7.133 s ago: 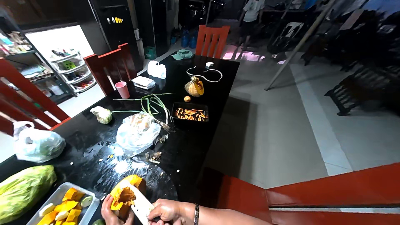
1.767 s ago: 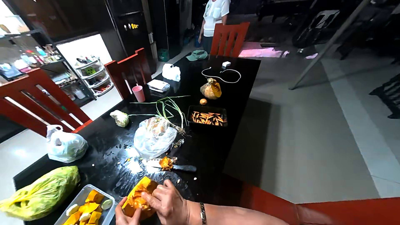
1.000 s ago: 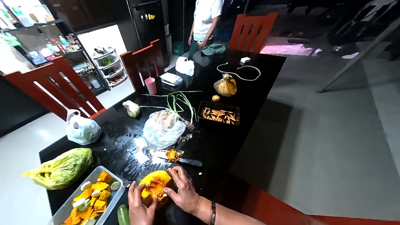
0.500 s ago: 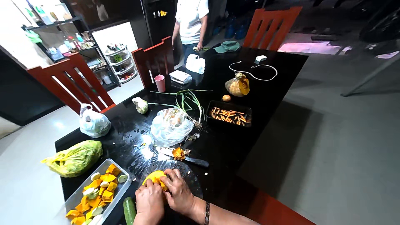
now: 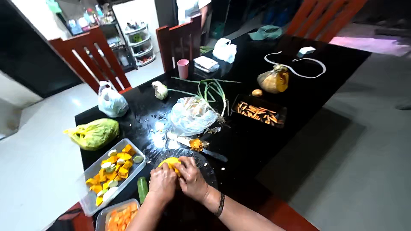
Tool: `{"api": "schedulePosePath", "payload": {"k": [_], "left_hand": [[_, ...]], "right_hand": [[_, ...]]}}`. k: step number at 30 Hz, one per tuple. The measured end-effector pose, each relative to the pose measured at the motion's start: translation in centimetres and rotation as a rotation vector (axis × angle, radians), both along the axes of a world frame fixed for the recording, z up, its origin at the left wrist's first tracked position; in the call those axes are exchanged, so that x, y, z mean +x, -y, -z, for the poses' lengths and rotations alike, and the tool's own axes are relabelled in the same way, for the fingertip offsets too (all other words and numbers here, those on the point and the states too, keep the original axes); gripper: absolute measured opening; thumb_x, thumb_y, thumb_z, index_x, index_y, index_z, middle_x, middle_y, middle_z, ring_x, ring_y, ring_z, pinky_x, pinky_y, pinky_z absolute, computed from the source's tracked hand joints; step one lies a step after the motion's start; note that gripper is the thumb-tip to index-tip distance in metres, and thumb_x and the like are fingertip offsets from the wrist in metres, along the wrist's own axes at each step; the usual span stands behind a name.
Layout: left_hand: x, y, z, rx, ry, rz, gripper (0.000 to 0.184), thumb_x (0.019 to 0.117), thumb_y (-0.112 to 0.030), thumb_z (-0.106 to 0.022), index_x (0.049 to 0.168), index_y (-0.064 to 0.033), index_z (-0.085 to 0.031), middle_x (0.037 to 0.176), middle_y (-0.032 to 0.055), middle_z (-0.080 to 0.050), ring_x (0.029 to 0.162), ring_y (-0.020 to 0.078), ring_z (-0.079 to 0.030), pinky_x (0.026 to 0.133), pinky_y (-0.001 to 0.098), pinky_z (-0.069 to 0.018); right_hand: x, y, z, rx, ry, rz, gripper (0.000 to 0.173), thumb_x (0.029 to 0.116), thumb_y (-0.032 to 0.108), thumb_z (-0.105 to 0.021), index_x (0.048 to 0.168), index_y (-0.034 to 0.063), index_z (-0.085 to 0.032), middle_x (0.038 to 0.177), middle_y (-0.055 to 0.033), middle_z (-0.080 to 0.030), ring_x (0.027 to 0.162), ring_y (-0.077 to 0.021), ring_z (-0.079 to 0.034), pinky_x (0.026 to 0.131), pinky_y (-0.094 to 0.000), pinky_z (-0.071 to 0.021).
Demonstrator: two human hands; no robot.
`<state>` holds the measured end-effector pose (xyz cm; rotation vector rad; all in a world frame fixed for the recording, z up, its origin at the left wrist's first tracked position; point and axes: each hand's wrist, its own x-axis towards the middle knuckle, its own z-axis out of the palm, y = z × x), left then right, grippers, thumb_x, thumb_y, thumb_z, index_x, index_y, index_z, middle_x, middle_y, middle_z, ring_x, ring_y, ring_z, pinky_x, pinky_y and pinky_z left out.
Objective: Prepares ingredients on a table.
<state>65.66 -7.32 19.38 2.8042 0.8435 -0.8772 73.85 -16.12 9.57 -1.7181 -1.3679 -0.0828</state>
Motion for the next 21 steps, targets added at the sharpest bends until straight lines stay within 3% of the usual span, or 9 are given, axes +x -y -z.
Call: {"api": "schedulePosePath", "payload": {"k": [4,7,9,12,15,17,19,21], "left_hand": [[0.1,-0.7,-0.7,-0.054,0.000,-0.049,0.029,0.0993,-0.009,-0.054,0.122,0.0071,-0.063,0.136,0.0289,-0.055,0.118,0.0456,-0.060,0.093,0.0576,-0.0495],[0.2,-2.1,-1.7,-0.091,0.068,-0.185,0.027,0.0974,-0.006,-0.055,0.120,0.0058,-0.064,0.132,0.0260,-0.059,0.115,0.0444,-0.063,0.091,0.0585,-0.0521],[0.0,-3.2,-2.1,-0.125,0.198,-0.316,0.028,0.1013,-0.010,-0.051,0.120,0.0032,-0.066,0.130,0.0239,-0.062,0.116,0.0428,-0.064,0.094,0.0597,-0.0514],[-0.8,-4.3,-1.8,-0.197,0.587,-0.478,0.026,0.1029,-0.011,-0.052,0.115,0.0066,-0.068,0.119,0.0249,-0.066,0.111,0.0396,-0.066,0.097,0.0567,-0.0498],[-2.0,-4.5,0.3,-0.295,1.170,-0.655,0.016,0.0971,-0.006,-0.058,0.100,0.0063,-0.067,0.093,0.0157,-0.068,0.081,0.0209,-0.068,0.078,0.0387,-0.0568],[-2.6,-4.5,1.4,-0.333,1.415,-0.770,0.009,0.0955,-0.004,-0.059,0.098,0.0026,-0.065,0.086,0.0061,-0.064,0.069,0.0074,-0.062,0.065,0.0244,-0.0540],[-3.2,-4.3,2.7,-0.346,1.478,-0.813,0.007,0.0951,-0.003,-0.059,0.098,0.0019,-0.064,0.082,0.0021,-0.062,0.066,0.0023,-0.058,0.063,0.0192,-0.0505],[-3.5,-3.9,4.3,-0.351,1.398,-0.825,0.009,0.0948,-0.003,-0.058,0.098,0.0033,-0.064,0.081,0.0024,-0.062,0.067,0.0025,-0.057,0.064,0.0198,-0.0490]], "right_hand": [[0.0,-0.1,0.0,-0.022,-0.022,0.006,0.043,0.0689,0.009,-0.073,0.111,0.0027,-0.077,0.120,-0.0259,-0.066,0.105,-0.0447,-0.065,0.087,-0.0498,-0.0567],[-0.5,0.3,-0.3,-0.154,-0.157,0.003,0.045,0.0794,0.010,-0.076,0.121,-0.0046,-0.068,0.126,-0.0303,-0.062,0.109,-0.0441,-0.066,0.090,-0.0489,-0.0580],[-0.5,0.2,0.1,-0.148,-0.229,0.021,0.048,0.0832,0.008,-0.072,0.125,-0.0115,-0.061,0.125,-0.0306,-0.063,0.113,-0.0413,-0.066,0.097,-0.0459,-0.0563],[0.2,-0.2,0.0,-0.096,-0.421,0.084,0.047,0.0822,0.003,-0.067,0.125,-0.0142,-0.059,0.119,-0.0281,-0.067,0.109,-0.0346,-0.069,0.094,-0.0440,-0.0563],[1.8,-1.1,-0.9,-0.086,-0.626,0.123,0.046,0.0814,0.000,-0.066,0.124,-0.0131,-0.058,0.114,-0.0248,-0.068,0.104,-0.0260,-0.069,0.091,-0.0393,-0.0559],[2.8,-2.2,-1.3,-0.068,-0.625,0.138,0.045,0.0808,-0.001,-0.067,0.123,-0.0133,-0.059,0.114,-0.0258,-0.067,0.105,-0.0272,-0.068,0.093,-0.0408,-0.0550],[3.9,-3.9,-1.3,-0.067,-0.578,0.170,0.044,0.0813,0.001,-0.067,0.122,-0.0123,-0.060,0.114,-0.0274,-0.067,0.106,-0.0326,-0.068,0.093,-0.0473,-0.0538],[5.1,-5.9,-1.6,-0.117,-0.594,0.209,0.045,0.0842,0.000,-0.068,0.127,-0.0111,-0.057,0.115,-0.0291,-0.066,0.107,-0.0375,-0.067,0.094,-0.0520,-0.0531]]}}
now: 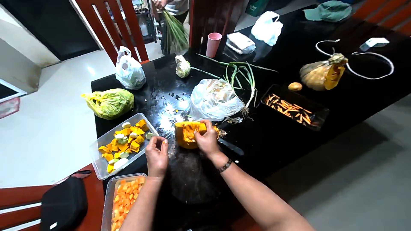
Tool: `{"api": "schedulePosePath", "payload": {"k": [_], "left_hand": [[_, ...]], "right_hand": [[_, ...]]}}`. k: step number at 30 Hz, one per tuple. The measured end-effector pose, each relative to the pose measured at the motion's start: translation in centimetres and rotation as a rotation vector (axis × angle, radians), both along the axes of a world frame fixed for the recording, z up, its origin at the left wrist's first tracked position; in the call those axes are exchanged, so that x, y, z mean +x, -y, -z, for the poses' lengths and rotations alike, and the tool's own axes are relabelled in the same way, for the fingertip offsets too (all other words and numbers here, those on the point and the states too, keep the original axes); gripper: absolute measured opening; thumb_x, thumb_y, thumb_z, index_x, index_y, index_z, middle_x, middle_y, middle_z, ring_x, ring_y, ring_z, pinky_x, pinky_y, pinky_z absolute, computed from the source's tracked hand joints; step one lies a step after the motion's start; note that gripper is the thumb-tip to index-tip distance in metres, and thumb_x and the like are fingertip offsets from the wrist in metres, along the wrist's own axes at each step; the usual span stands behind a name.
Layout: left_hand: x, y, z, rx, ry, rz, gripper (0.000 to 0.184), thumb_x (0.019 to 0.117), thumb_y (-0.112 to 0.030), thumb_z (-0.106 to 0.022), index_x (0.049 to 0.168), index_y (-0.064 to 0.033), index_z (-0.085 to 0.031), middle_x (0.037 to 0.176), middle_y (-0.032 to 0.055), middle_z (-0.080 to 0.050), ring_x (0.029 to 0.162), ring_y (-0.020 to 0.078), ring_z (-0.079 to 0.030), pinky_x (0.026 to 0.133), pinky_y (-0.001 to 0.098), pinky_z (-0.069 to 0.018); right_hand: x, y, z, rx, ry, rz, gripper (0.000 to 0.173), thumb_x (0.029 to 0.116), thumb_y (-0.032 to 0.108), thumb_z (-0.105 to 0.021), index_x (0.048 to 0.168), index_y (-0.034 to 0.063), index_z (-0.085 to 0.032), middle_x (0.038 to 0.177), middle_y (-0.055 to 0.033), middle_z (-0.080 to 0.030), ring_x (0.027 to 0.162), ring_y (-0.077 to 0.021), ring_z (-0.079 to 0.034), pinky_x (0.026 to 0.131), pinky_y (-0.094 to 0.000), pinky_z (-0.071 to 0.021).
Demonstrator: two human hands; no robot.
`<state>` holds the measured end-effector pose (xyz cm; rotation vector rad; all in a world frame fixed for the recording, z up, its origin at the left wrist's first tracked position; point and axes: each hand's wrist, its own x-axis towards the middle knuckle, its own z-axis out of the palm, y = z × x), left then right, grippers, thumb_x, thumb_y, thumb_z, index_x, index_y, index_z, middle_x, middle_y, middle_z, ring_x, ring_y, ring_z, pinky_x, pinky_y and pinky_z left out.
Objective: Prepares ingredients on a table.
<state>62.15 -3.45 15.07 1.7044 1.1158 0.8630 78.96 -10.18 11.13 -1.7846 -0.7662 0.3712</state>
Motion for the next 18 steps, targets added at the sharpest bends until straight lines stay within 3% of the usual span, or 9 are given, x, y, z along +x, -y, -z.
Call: {"api": "schedulePosePath", "payload": {"k": [2,5,10,12,13,15,16,18], "left_hand": [[0.2,0.5,1.3,-0.042,-0.104,0.039,0.012,0.0950,-0.003,-0.058,0.099,0.0050,-0.065,0.081,0.0051,-0.062,0.067,0.0053,-0.057,0.065,0.0226,-0.0494],[0.8,1.3,2.4,-0.083,-0.195,0.120,0.012,0.0940,-0.002,-0.060,0.100,0.0060,-0.068,0.089,0.0102,-0.067,0.077,0.0102,-0.063,0.074,0.0264,-0.0528],[1.5,1.5,2.7,-0.126,-0.261,0.320,0.026,0.0945,0.006,-0.055,0.117,0.0065,-0.068,0.116,0.0191,-0.067,0.102,0.0204,-0.068,0.094,0.0330,-0.0550],[1.5,1.2,2.2,-0.125,-0.323,0.389,0.030,0.0963,0.004,-0.055,0.124,0.0052,-0.067,0.124,0.0206,-0.067,0.109,0.0225,-0.068,0.099,0.0340,-0.0534],[1.6,1.2,1.9,-0.121,-0.357,0.400,0.030,0.0970,0.002,-0.057,0.125,0.0046,-0.066,0.125,0.0208,-0.067,0.108,0.0234,-0.068,0.098,0.0348,-0.0538],[1.8,1.2,1.4,-0.104,-0.410,0.395,0.026,0.0974,-0.002,-0.059,0.122,0.0039,-0.068,0.122,0.0201,-0.067,0.102,0.0237,-0.069,0.093,0.0354,-0.0547],[2.0,1.2,1.4,-0.085,-0.416,0.384,0.023,0.0971,-0.004,-0.061,0.117,0.0036,-0.069,0.117,0.0193,-0.068,0.098,0.0229,-0.069,0.090,0.0354,-0.0550],[2.4,1.4,1.5,-0.038,-0.391,0.363,0.017,0.0959,-0.008,-0.064,0.106,0.0036,-0.072,0.105,0.0174,-0.068,0.091,0.0215,-0.066,0.085,0.0359,-0.0538]], "right_hand": [[0.9,-2.2,-0.4,-0.071,-0.033,0.014,0.048,0.0873,-0.001,-0.069,0.132,-0.0097,-0.053,0.118,-0.0307,-0.064,0.109,-0.0412,-0.065,0.095,-0.0556,-0.0519],[1.8,-4.7,-0.4,-0.170,-0.021,0.013,0.050,0.0889,0.002,-0.070,0.135,-0.0060,-0.053,0.124,-0.0297,-0.063,0.114,-0.0431,-0.064,0.097,-0.0575,-0.0507],[4.0,-3.2,-0.5,-0.264,0.032,-0.242,0.060,0.0981,0.012,-0.067,0.152,0.0013,-0.042,0.135,-0.0286,-0.060,0.118,-0.0443,-0.063,0.099,-0.0606,-0.0502],[5.7,-1.2,-0.4,-0.415,0.240,-0.387,0.042,0.1029,0.017,-0.061,0.140,-0.0009,-0.057,0.127,-0.0263,-0.066,0.118,-0.0421,-0.064,0.100,-0.0611,-0.0483],[6.7,0.0,-0.1,-0.526,0.363,-0.476,0.036,0.1026,0.019,-0.061,0.134,0.0040,-0.065,0.128,-0.0235,-0.066,0.124,-0.0428,-0.059,0.100,-0.0656,-0.0427],[8.5,2.0,0.8,-0.692,0.506,-0.653,0.033,0.1007,0.022,-0.063,0.132,0.0193,-0.071,0.146,-0.0171,-0.057,0.142,-0.0451,-0.041,0.103,-0.0752,-0.0318],[9.2,2.8,1.2,-0.732,0.513,-0.709,0.033,0.1017,0.022,-0.062,0.134,0.0216,-0.070,0.152,-0.0160,-0.051,0.147,-0.0450,-0.036,0.105,-0.0762,-0.0304],[10.1,4.2,2.6,-0.645,0.507,-0.718,0.028,0.1031,0.020,-0.060,0.127,0.0136,-0.073,0.148,-0.0184,-0.054,0.141,-0.0442,-0.043,0.105,-0.0672,-0.0391]]}}
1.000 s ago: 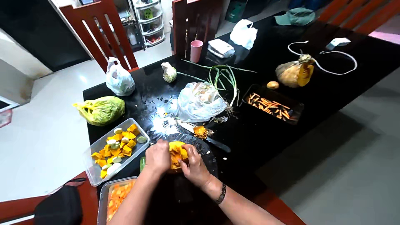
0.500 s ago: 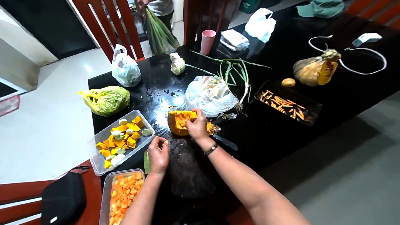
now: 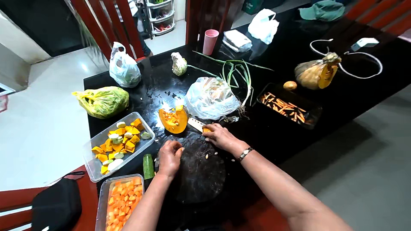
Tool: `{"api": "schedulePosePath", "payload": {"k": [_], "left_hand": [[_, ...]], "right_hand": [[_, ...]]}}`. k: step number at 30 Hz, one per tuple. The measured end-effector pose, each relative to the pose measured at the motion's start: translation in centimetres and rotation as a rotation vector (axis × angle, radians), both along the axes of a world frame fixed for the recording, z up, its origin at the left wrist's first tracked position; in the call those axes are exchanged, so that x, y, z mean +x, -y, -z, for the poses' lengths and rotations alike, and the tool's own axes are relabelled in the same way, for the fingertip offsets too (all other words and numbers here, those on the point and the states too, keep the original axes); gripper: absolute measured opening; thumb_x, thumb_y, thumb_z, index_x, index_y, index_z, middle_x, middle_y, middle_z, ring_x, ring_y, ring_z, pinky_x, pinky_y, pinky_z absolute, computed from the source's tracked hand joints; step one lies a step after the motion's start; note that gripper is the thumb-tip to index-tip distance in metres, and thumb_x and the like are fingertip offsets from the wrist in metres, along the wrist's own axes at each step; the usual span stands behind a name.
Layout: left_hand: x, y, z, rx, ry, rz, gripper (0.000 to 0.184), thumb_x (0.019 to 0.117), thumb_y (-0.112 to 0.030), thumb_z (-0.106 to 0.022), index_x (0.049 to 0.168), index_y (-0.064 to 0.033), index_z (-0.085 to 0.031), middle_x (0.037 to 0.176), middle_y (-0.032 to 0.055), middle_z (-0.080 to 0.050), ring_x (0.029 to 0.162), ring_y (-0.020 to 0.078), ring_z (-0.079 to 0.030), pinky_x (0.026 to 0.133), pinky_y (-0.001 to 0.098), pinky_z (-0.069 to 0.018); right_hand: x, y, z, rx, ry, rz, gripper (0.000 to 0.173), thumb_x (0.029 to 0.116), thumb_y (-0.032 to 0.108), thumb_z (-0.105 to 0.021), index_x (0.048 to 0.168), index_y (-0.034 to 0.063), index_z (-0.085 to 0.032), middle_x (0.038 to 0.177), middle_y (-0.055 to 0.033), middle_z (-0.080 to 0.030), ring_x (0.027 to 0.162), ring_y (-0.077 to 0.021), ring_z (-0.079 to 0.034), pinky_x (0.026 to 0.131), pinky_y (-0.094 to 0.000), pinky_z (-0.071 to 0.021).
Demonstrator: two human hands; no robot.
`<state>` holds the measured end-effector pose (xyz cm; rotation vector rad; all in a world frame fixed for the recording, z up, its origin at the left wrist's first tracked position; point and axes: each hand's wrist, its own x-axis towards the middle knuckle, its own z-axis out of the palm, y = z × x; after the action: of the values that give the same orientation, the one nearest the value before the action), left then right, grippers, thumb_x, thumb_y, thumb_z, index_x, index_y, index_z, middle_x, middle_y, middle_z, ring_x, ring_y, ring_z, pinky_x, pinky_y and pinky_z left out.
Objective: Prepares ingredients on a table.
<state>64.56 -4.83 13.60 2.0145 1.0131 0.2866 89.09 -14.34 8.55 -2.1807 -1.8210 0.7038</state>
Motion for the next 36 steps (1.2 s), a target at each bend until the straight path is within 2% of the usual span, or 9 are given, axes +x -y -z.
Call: {"api": "schedulePosePath", "payload": {"k": [6,9,17,21,24,28,30,33,36], "left_hand": [[0.3,0.5,-0.1,0.013,0.011,0.038,0.015,0.0940,0.000,-0.063,0.104,0.0063,-0.072,0.105,0.0196,-0.070,0.096,0.0232,-0.068,0.091,0.0363,-0.0538],[0.2,1.0,-0.2,-0.026,-0.023,0.070,0.024,0.0939,0.006,-0.059,0.115,0.0068,-0.070,0.115,0.0215,-0.067,0.101,0.0231,-0.067,0.093,0.0329,-0.0537],[0.0,1.4,-0.1,0.035,-0.048,0.068,0.014,0.0951,-0.008,-0.066,0.098,0.0052,-0.070,0.090,0.0156,-0.070,0.085,0.0233,-0.068,0.083,0.0407,-0.0536],[-0.3,1.8,-0.3,0.038,-0.108,0.205,0.044,0.0918,0.007,-0.056,0.133,-0.0038,-0.067,0.139,0.0168,-0.062,0.130,0.0336,-0.057,0.113,0.0466,-0.0414],[-0.5,2.0,-0.6,-0.023,-0.186,0.229,0.047,0.0948,-0.001,-0.059,0.141,-0.0091,-0.062,0.151,0.0129,-0.054,0.140,0.0349,-0.048,0.116,0.0526,-0.0347],[-1.3,2.6,-1.0,-0.057,-0.087,0.178,0.040,0.0986,-0.005,-0.057,0.138,-0.0041,-0.063,0.141,0.0163,-0.062,0.134,0.0308,-0.055,0.116,0.0449,-0.0385],[-2.4,3.0,-1.3,-0.024,0.024,0.118,0.028,0.1003,-0.008,-0.057,0.122,0.0033,-0.070,0.120,0.0197,-0.071,0.117,0.0292,-0.067,0.107,0.0432,-0.0487],[-4.4,4.0,-2.0,0.068,0.223,0.046,0.022,0.0987,-0.011,-0.059,0.095,0.0067,-0.072,0.088,0.0176,-0.072,0.083,0.0251,-0.070,0.081,0.0418,-0.0550],[-7.7,4.7,-3.3,0.165,0.392,0.006,0.017,0.0947,0.000,-0.059,0.100,0.0070,-0.073,0.097,0.0179,-0.073,0.088,0.0202,-0.071,0.083,0.0334,-0.0575]], "right_hand": [[1.2,2.5,2.3,0.247,-0.041,0.145,0.032,0.0904,-0.008,-0.059,0.117,0.0010,-0.074,0.125,-0.0290,-0.064,0.115,-0.0492,-0.060,0.101,-0.0579,-0.0477],[1.8,2.1,1.2,0.288,-0.090,0.311,0.026,0.0938,-0.005,-0.060,0.116,-0.0067,-0.072,0.118,-0.0295,-0.067,0.111,-0.0445,-0.065,0.101,-0.0553,-0.0495],[4.3,1.4,-3.4,0.225,-0.129,0.626,0.020,0.1022,0.004,-0.057,0.110,-0.0067,-0.072,0.114,-0.0266,-0.070,0.107,-0.0396,-0.067,0.099,-0.0562,-0.0496],[5.9,1.8,-1.2,0.008,-0.059,0.757,0.031,0.1040,0.005,-0.052,0.130,-0.0085,-0.063,0.137,-0.0320,-0.057,0.131,-0.0488,-0.052,0.111,-0.0616,-0.0388],[4.9,1.2,-0.4,-0.088,-0.115,0.676,0.040,0.1061,0.005,-0.048,0.144,-0.0059,-0.051,0.147,-0.0308,-0.050,0.140,-0.0456,-0.045,0.117,-0.0573,-0.0334],[2.1,1.3,-2.6,0.025,-0.056,0.546,0.029,0.1042,0.008,-0.051,0.124,-0.0031,-0.070,0.123,-0.0298,-0.067,0.120,-0.0477,-0.062,0.104,-0.0659,-0.0429],[1.9,2.0,-3.9,0.259,0.030,0.488,0.028,0.1043,0.012,-0.052,0.111,-0.0073,-0.072,0.102,-0.0323,-0.070,0.097,-0.0501,-0.068,0.090,-0.0699,-0.0485],[2.4,3.1,-8.0,0.609,-0.049,0.354,0.035,0.1057,0.018,-0.048,0.109,-0.0120,-0.066,0.079,-0.0179,-0.068,0.060,-0.0211,-0.064,0.060,-0.0420,-0.0566],[2.6,4.5,-12.6,0.850,-0.518,0.155,0.022,0.1024,0.007,-0.051,0.120,0.0023,-0.064,0.096,0.0050,-0.073,0.064,0.0009,-0.063,0.059,-0.0176,-0.0560]]}}
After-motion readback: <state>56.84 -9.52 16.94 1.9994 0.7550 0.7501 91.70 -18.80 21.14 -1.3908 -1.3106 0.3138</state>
